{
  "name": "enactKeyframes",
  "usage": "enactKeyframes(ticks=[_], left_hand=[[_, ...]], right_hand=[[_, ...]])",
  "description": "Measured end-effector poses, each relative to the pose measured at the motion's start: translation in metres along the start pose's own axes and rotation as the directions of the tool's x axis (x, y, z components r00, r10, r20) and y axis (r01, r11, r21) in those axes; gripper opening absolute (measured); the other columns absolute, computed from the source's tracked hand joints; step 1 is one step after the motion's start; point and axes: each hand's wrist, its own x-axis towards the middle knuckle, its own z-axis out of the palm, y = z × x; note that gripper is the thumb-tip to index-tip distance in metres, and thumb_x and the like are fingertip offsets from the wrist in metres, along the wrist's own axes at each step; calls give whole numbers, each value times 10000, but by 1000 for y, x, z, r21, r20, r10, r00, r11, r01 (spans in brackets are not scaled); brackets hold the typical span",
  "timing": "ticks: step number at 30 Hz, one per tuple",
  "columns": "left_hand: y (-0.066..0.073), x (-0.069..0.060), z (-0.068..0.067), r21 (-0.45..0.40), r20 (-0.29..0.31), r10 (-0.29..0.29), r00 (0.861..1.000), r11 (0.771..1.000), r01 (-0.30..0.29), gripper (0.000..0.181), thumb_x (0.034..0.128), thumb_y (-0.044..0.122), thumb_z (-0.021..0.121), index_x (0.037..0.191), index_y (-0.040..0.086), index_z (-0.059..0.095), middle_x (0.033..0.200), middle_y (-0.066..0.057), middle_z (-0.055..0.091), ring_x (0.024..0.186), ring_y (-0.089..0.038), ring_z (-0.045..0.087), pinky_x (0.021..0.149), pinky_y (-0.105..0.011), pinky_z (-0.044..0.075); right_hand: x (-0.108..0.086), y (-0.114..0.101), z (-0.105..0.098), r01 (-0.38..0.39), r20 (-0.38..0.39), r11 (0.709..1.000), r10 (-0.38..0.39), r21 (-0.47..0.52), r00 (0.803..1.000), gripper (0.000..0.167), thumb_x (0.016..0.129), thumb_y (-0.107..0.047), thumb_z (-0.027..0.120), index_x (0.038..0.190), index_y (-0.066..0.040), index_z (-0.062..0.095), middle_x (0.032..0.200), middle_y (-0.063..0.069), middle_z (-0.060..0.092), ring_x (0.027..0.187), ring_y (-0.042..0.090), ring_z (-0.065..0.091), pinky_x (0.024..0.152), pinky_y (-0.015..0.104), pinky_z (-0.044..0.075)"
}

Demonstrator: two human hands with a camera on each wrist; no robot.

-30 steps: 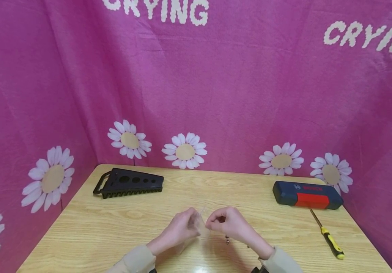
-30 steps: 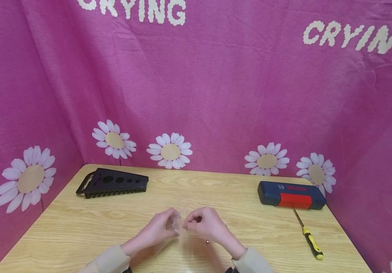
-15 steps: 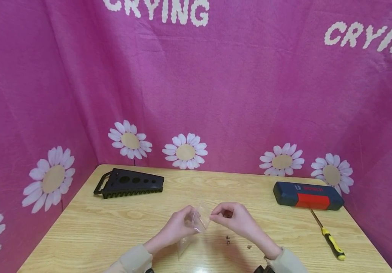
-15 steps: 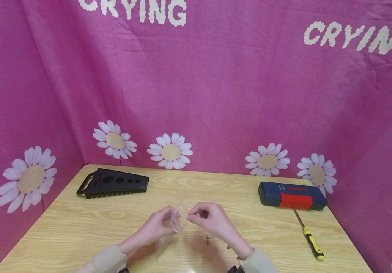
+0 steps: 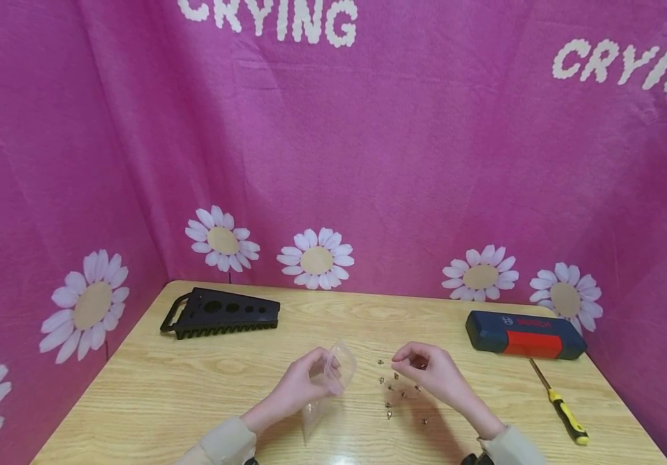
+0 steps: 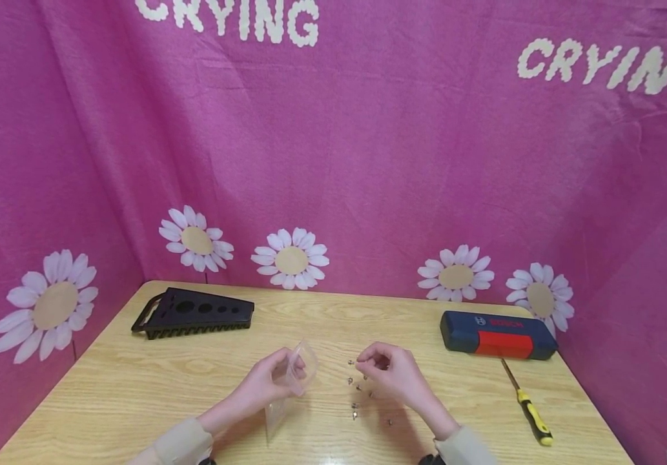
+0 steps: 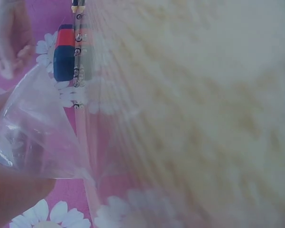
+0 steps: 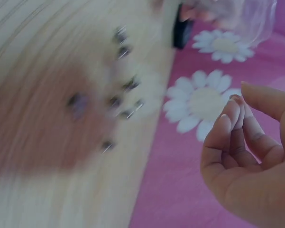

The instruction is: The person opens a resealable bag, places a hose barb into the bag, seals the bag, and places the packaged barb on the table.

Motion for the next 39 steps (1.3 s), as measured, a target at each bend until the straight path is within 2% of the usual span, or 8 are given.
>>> enactKeyframes(ticks=[6, 11, 15, 20, 26, 33, 39], left_hand=[[0, 0, -1, -21, 10, -6, 1000, 1000, 6, 342, 792, 16, 782, 1082, 31, 600, 1125, -171, 688, 1192, -343, 621, 1093, -503, 454], [-1, 0, -2, -18, 17, -9, 1000, 1000, 10, 329, 798, 3, 772, 1079, 24, 603, 1130, -176, 684, 1173, -337, 635, 1057, -448, 498], [-1, -1, -3, -27, 18, -10, 1000, 1000, 10, 318, 800, 3, 770, 1071, 14, 604, 1155, -194, 673, 1177, -357, 635, 1006, -400, 538], [0, -1, -3, -46, 18, -18, 1000, 999, 19, 312, 795, 8, 774, 1059, 15, 608, 1183, -193, 663, 1184, -356, 635, 1024, -429, 526], [-2, 1, -3, -25, 15, -14, 1000, 1000, 15, 312, 794, 26, 781, 1056, 21, 611, 1136, -176, 686, 1174, -343, 639, 1089, -511, 456], [-3, 4, -3, 3, 22, -29, 999, 1000, 29, 284, 815, 25, 762, 1056, 46, 613, 1092, -131, 703, 1136, -284, 649, 1052, -469, 491], [-2, 5, -3, 7, 18, -30, 999, 1000, 30, 287, 811, 35, 769, 1051, 43, 612, 1087, -121, 709, 1132, -274, 654, 1056, -467, 489]], right_hand=[[-5, 34, -9, -78, -25, 992, 75, -101, 997, 80, 867, -154, 740, 893, -87, 705, 787, -8, 657, 676, -24, 522, 628, 176, 454], [-9, 57, -13, -115, 14, 984, 118, -133, 993, 94, 844, -135, 745, 879, -65, 695, 758, 4, 651, 648, -6, 520, 600, 179, 434], [-9, 66, -12, -117, 52, 983, 126, -139, 991, 116, 820, -140, 768, 865, -62, 696, 742, 1, 645, 638, -9, 494, 589, 175, 412], [-8, 67, -8, -102, 61, 984, 112, -148, 992, 142, 788, -146, 800, 837, -66, 693, 724, -13, 635, 627, -20, 468, 588, 172, 391], [-6, 65, -6, -97, 62, 982, 109, -161, 992, 110, 786, -102, 793, 797, -75, 687, 704, -17, 627, 608, -13, 456, 565, 171, 379], [-5, 63, -7, -89, 92, 978, 108, -188, 990, 84, 816, -104, 769, 793, -101, 688, 707, -34, 617, 609, -6, 442, 561, 171, 372], [-2, 55, -13, -25, 110, 985, 44, -170, 993, 81, 855, -128, 741, 836, -106, 666, 780, -15, 682, 672, -39, 513, 615, 163, 447]])
